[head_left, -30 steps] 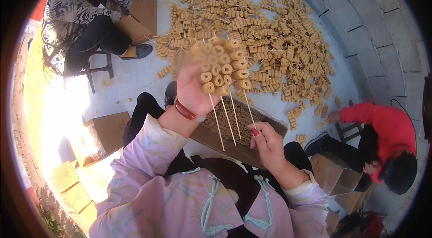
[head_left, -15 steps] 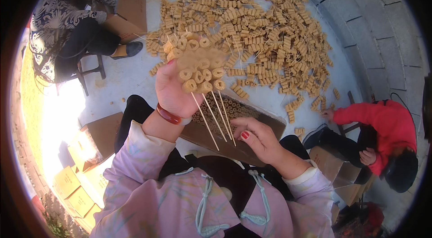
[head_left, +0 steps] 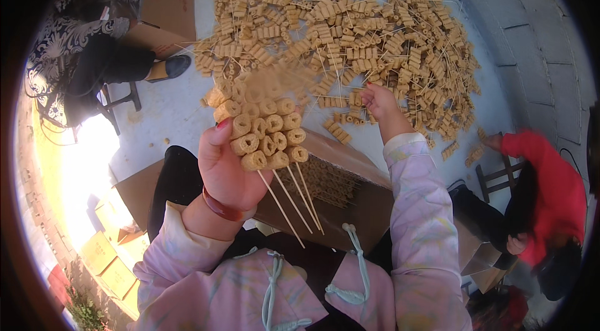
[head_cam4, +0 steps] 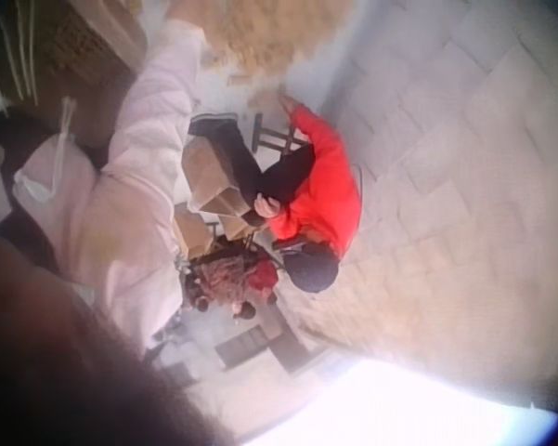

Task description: The person threads small ring-shaped snacks onto wooden skewers and places the completed skewers into a cardboard box. The person repeats this process continuously while seated on the floor.

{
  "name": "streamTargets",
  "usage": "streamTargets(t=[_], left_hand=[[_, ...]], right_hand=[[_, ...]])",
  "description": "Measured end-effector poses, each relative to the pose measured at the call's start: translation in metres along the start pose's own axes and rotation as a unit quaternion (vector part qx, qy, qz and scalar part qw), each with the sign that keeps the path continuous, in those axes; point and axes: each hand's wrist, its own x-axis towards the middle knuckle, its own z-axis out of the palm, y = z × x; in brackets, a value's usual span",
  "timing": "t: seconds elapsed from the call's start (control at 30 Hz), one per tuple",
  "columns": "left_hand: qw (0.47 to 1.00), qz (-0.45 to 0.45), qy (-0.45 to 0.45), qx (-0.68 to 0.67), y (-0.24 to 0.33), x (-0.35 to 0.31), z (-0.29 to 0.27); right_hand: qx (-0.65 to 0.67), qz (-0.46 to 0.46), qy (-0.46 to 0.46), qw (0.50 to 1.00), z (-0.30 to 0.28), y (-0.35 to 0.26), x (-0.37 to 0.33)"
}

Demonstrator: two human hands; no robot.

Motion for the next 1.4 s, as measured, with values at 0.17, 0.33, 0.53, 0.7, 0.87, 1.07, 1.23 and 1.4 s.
streamTargets(t=[0.17, 0.33, 0.53, 0.7, 0.87, 1.07, 1.23, 1.4], left_hand=[[1.0, -0.012, 0.014, 0.005, -0.002, 0.004, 0.002], [0.999, -0.04, -0.032, -0.019, 0.001, 0.002, 0.003], [0.995, -0.052, -0.08, -0.026, -0.003, -0.006, -0.002], [0.986, -0.082, -0.144, -0.023, -0.007, -0.014, -0.002], [0.984, -0.067, -0.16, -0.032, -0.001, -0.024, 0.0], [0.984, -0.053, -0.165, -0.048, 0.006, -0.028, -0.003], [0.977, -0.052, -0.183, -0.1, 0.012, -0.03, -0.007], [0.969, -0.067, -0.211, -0.109, 0.015, -0.032, -0.005]], right_hand=[[0.132, 0.016, -0.039, 0.99, 0.011, -0.006, 0.028], [0.03, -0.031, -0.053, 0.998, -0.014, -0.032, -0.008], [-0.031, -0.038, -0.076, 0.996, -0.052, -0.037, -0.141], [-0.094, -0.188, -0.084, 0.974, -0.058, -0.014, -0.266], [-0.252, -0.247, -0.145, 0.924, -0.031, 0.032, -0.37], [-0.438, -0.445, -0.057, 0.779, 0.001, 0.082, -0.408], [-0.495, -0.444, -0.041, 0.746, 0.015, 0.095, -0.421], [-0.584, -0.515, 0.021, 0.627, 0.024, 0.088, -0.42]])
